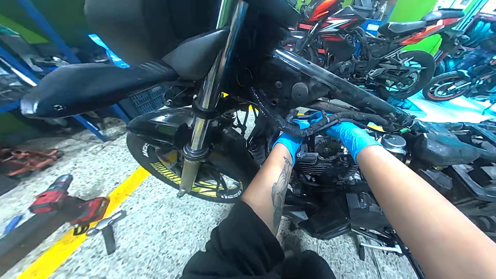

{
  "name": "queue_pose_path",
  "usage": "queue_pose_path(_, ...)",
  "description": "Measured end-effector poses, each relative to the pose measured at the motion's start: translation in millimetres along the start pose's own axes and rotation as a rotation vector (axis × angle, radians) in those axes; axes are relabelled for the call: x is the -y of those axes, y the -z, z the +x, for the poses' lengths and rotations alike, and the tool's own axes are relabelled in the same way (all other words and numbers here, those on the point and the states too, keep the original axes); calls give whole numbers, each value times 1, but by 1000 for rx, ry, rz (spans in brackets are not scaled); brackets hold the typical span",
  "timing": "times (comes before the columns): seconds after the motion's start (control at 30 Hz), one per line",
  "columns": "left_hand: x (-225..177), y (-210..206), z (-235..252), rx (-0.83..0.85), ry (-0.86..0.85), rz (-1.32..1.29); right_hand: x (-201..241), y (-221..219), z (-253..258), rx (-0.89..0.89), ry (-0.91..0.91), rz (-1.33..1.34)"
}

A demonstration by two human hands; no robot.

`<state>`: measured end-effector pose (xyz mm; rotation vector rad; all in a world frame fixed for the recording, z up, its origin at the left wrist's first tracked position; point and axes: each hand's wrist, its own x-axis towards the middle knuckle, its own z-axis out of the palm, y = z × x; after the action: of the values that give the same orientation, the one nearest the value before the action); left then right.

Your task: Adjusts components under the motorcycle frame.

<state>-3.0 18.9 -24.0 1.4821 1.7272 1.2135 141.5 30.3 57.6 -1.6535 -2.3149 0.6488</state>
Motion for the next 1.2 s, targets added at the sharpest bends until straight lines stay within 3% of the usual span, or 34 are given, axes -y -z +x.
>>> queue_pose_path(0.13,-8,3,-14,97,91,312,4,4,-3,18,42,-82)
queue_pose_path(0.23,-6,2,-12,88,88,309,5,5,-2,47,-18,-104)
queue_pose_path(0.33,0,-2,-11,68,80,275,4,3,2,14,70,-137)
queue_pose_path(0.43,-21,6,-28,115,145,367,-2,-1,8,-21,142,-131)
queue_pose_path(0.63,-49,15,-50,162,203,558,5,5,-7,30,1,-72)
queue_pose_path(0.77,-35,10,-52,59,123,448,1,4,-3,18,64,-73)
queue_pose_path(0.9,-35,14,-52,71,96,444,-9,0,13,30,142,-187)
queue_pose_path(0.97,-32,14,-56,12,62,329,-6,0,14,47,109,-222)
queue_pose_path(1.1,-40,17,-49,110,168,363,-6,-1,19,42,167,-248)
queue_pose_path(1.2,-16,5,-21,45,25,310,-11,-4,27,47,168,-235)
